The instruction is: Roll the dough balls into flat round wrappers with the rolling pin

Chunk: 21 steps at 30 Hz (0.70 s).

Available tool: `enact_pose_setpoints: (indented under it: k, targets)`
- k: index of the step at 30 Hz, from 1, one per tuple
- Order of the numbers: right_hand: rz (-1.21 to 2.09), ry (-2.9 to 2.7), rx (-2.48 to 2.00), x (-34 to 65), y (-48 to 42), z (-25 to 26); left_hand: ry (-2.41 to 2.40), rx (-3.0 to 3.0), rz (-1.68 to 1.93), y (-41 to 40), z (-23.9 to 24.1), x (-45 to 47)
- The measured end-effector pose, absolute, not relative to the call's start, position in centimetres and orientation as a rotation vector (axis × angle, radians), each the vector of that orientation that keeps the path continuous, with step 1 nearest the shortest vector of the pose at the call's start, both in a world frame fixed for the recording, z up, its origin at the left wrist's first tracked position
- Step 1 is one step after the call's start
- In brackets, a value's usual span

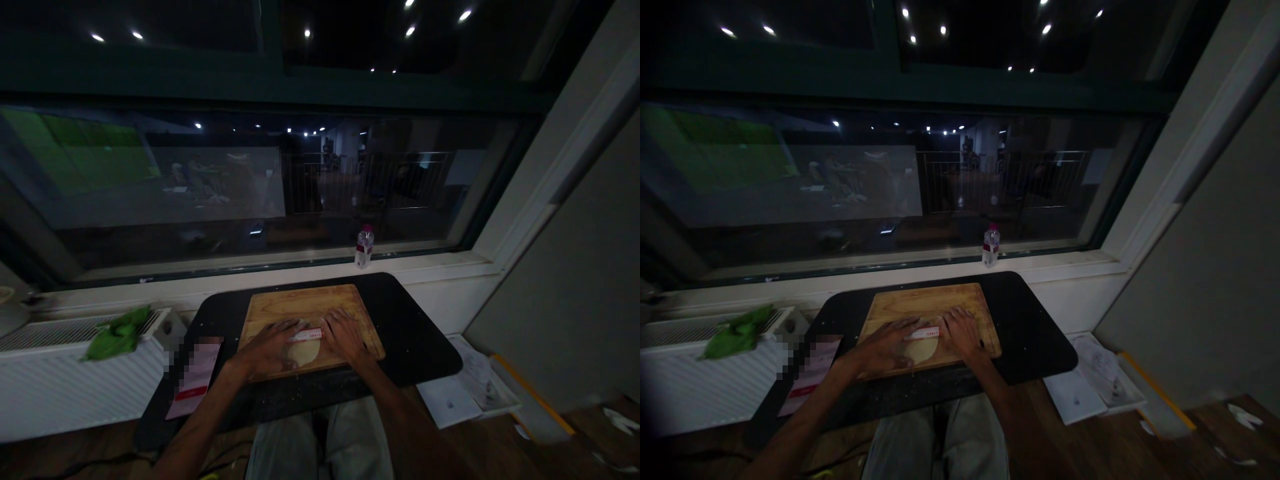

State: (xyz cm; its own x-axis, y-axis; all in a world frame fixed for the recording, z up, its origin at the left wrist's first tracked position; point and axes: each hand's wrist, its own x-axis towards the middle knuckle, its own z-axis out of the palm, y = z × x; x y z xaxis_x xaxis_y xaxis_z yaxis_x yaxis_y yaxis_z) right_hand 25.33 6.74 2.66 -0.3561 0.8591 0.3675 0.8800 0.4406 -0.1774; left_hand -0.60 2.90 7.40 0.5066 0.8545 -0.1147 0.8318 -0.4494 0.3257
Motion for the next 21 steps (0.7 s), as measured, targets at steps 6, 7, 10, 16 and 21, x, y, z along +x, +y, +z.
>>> enact_pose_setpoints:
  k: [6, 7, 10, 16, 21]
  targets:
    - [-0.049, -2.286, -1.447, 25.3, 6.5, 2.7, 1.402, 2.384, 0.051, 3.1, 7.3, -0.4]
    - [-0.047, -2.283, -1.445, 25.3, 6.5, 2.8, 1.392, 2.391, 0.07, 3.1, 7.1, -0.5]
    - [-0.051, -2.272, -1.434, 25.3, 6.4, 2.8, 1.365, 2.415, 0.144, 3.5, 6.3, -1.0]
    - [-0.026, -2.265, -1.398, 25.4, 6.3, 3.0, 1.366, 2.408, 0.191, 3.9, 5.8, -1.3]
    - [0.003, -2.279, -1.366, 25.5, 6.2, 2.8, 1.441, 2.427, 0.177, 3.6, 6.2, -1.8]
